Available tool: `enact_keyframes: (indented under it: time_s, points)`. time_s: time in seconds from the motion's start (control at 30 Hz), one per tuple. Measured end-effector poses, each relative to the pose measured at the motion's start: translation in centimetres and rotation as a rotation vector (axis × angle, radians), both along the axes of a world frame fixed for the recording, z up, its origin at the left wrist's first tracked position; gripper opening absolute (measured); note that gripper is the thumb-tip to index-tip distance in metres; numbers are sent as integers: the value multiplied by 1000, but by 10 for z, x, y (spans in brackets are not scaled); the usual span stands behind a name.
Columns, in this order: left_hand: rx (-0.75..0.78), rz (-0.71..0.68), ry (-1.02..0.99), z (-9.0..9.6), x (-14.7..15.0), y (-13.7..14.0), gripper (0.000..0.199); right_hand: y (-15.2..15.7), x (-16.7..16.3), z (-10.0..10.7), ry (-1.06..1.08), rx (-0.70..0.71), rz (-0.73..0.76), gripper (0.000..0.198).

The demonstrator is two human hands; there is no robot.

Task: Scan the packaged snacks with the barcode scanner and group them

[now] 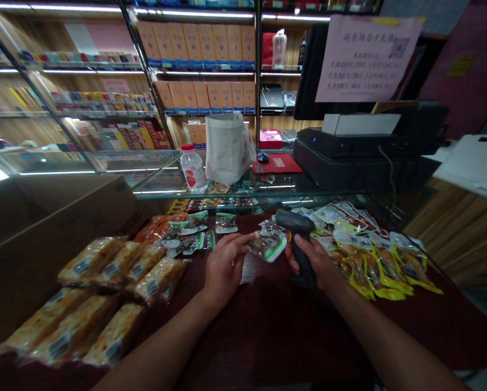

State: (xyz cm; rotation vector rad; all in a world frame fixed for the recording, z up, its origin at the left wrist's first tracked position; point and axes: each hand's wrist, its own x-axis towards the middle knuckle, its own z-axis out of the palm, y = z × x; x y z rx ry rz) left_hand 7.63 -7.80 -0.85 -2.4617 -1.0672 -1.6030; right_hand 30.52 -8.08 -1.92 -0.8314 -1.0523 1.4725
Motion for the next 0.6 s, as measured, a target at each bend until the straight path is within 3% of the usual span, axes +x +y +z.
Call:
enact_keyframes:
  time_s: [0.13, 0.3, 0.37, 0.47, 0.53, 0.6]
  points:
    - [179, -182, 107, -4, 7, -4, 21, 0, -2, -10, -85, -42, -51, 47]
    - [58, -241, 12, -3, 9, -6, 17, 3, -1, -17, -188, -20, -78, 48]
    - [-135, -235, -149, -4, 10, -9, 16, 3, 0, -18, -191, -10, -65, 45]
    - [-591, -270, -506, -7, 14, -9, 23, 4, 2, -20, -196, 12, -34, 46]
    - [-958, -392, -693, -10, 15, -5, 35, 5, 5, -21, -226, 27, -9, 50]
    - [-1268, -519, -738, -13, 16, -1, 51, 6, 6, -22, -275, 44, 15, 51]
